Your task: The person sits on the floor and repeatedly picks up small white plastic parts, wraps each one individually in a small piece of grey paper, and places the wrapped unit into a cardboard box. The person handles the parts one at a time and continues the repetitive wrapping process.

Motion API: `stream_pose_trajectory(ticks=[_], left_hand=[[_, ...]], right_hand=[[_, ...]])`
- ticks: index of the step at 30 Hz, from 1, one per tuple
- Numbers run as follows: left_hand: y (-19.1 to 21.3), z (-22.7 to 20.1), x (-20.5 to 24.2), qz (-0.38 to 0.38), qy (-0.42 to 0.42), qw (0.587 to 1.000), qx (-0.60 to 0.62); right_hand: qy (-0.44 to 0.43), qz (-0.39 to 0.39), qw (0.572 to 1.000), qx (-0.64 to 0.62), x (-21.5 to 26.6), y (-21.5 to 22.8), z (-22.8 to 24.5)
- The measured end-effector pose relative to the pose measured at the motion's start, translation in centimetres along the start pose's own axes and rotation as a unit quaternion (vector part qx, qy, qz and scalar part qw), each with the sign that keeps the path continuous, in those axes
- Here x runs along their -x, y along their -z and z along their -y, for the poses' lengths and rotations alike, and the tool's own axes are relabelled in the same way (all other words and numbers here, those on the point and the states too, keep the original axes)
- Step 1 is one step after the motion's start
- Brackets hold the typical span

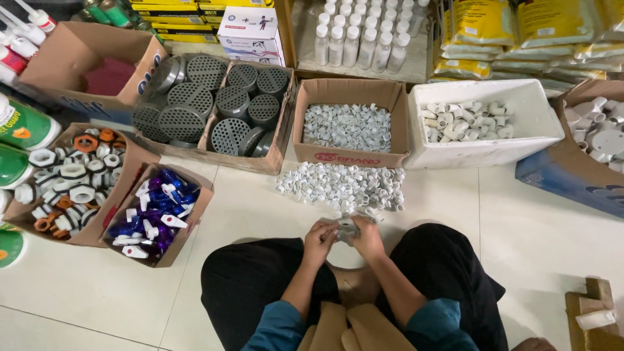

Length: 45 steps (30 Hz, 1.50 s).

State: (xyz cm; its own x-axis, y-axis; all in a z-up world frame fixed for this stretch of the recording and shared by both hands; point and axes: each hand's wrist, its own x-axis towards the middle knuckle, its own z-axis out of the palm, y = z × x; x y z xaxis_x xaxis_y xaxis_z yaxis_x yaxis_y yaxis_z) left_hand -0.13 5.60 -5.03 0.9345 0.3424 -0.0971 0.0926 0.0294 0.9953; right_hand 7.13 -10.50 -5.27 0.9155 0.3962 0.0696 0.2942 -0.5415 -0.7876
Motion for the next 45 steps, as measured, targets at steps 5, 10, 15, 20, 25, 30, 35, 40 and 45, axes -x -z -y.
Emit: stream_pose_trajectory(ticks=[5,10,15,20,25,30,35,40,45], left_hand=[[-0.3,1.1,0.0,0.020,-0.003,1.000,-0.002],[-0.3,0.0,0.2,0.083,-0.016,0.994,-0.074],[-0.5,-4.1,0.9,0.150,-0.051,0.968,-0.193],[-0.4,-4.8,0.8,0.129,-0.004,0.974,-0.188],[-1.5,3.0,0.7,0.135,0.131,0.981,-0.049],[-1.7,-1.7,1.1,0.095,0.051,0.991,-0.074],[-0.4,2.1,0.1,0.021,0.093,0.993,0.071],[-1.6,-0.6,1.3,0.010,0.132,0.983,0.131],[-1.8,5.3,-0.1,0.044,0.120,0.957,0.260]], right_hand=[[-0.034,0.010,0.999,-0.029,-0.3,1.0,1.2],[-0.110,0.061,0.991,-0.048,-0.3,2.1,2.2],[-0.158,0.052,0.983,-0.080,0.4,0.4,-0.2],[-0.179,0.010,0.976,-0.123,0.6,-0.2,0.1],[-0.216,-0.067,0.942,-0.246,-0.2,0.2,0.3],[-0.266,-0.139,0.915,-0.269,-0.5,4.1,3.6],[-0.101,0.043,0.987,-0.114,0.6,1.1,4.5],[-0.059,0.044,0.993,-0.092,-0.4,0.3,5.3],[-0.347,-0.018,0.919,-0.187,-0.9,-2.9,-6.2]])
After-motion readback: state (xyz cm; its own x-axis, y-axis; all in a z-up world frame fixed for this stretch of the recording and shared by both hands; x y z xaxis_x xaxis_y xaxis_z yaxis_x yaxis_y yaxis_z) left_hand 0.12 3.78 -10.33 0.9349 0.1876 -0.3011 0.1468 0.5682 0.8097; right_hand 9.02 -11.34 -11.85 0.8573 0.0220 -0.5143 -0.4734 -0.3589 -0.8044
